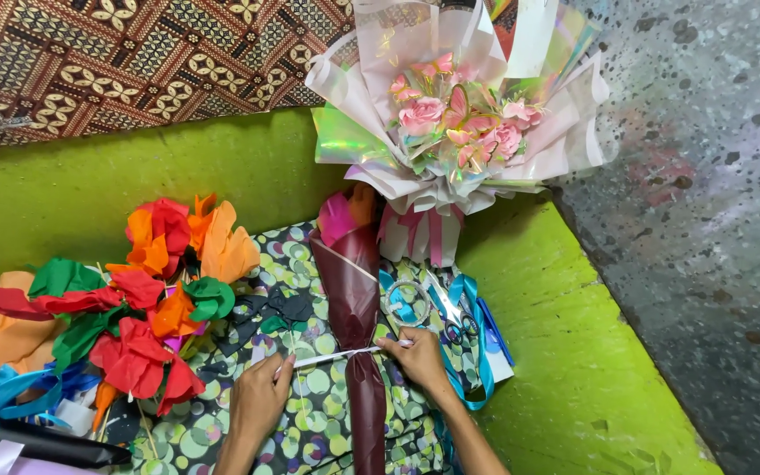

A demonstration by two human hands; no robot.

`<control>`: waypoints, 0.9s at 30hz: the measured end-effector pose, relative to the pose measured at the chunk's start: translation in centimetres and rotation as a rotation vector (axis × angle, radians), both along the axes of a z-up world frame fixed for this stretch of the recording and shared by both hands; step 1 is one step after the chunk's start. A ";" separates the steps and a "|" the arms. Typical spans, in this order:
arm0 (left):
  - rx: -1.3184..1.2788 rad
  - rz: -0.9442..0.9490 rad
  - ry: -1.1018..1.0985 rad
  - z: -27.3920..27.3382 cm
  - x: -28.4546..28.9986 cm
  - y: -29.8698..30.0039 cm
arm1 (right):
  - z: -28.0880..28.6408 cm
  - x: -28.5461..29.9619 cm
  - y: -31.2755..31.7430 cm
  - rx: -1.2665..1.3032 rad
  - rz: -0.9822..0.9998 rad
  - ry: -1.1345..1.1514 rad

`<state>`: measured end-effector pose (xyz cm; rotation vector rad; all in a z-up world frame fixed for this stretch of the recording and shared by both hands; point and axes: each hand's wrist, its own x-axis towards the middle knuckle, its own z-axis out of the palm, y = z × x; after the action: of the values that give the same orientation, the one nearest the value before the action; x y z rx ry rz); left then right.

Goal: Tying a decorative ribbon around a wrapped bouquet of paper flowers and arranging additional paper flowers on a workspace.

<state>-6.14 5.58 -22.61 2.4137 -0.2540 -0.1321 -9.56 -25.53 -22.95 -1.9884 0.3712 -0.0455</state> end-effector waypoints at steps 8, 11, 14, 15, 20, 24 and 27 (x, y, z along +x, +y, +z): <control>0.366 -0.016 -0.263 1.2 -0.2 -2.1 | 0.0 0.1 1.9 -0.057 0.093 -0.123; 0.222 -0.105 -0.354 0.3 0.3 -4.1 | -0.2 0.3 2.0 -0.094 0.070 -0.129; -0.128 -0.164 0.055 3.1 0.3 -6.9 | 0.0 0.2 2.0 -0.116 0.088 -0.169; -0.130 -0.165 0.054 3.4 0.1 -7.5 | 0.1 0.1 2.1 -0.118 0.087 -0.170; -0.057 -0.051 0.048 2.4 -0.7 -9.1 | 1.2 -0.3 2.4 -0.036 0.074 -0.077; 0.058 -0.037 -0.107 0.4 -0.3 -8.2 | 0.5 -0.4 1.8 -0.048 0.094 -0.119; 0.020 -0.028 -0.102 -0.5 -0.2 -7.2 | -0.1 -0.5 1.0 -0.044 0.077 -0.160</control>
<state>-6.35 -1.61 -23.11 2.4410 -0.3350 -0.0241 -10.09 -24.53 -23.05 -2.0246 0.1913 -0.1645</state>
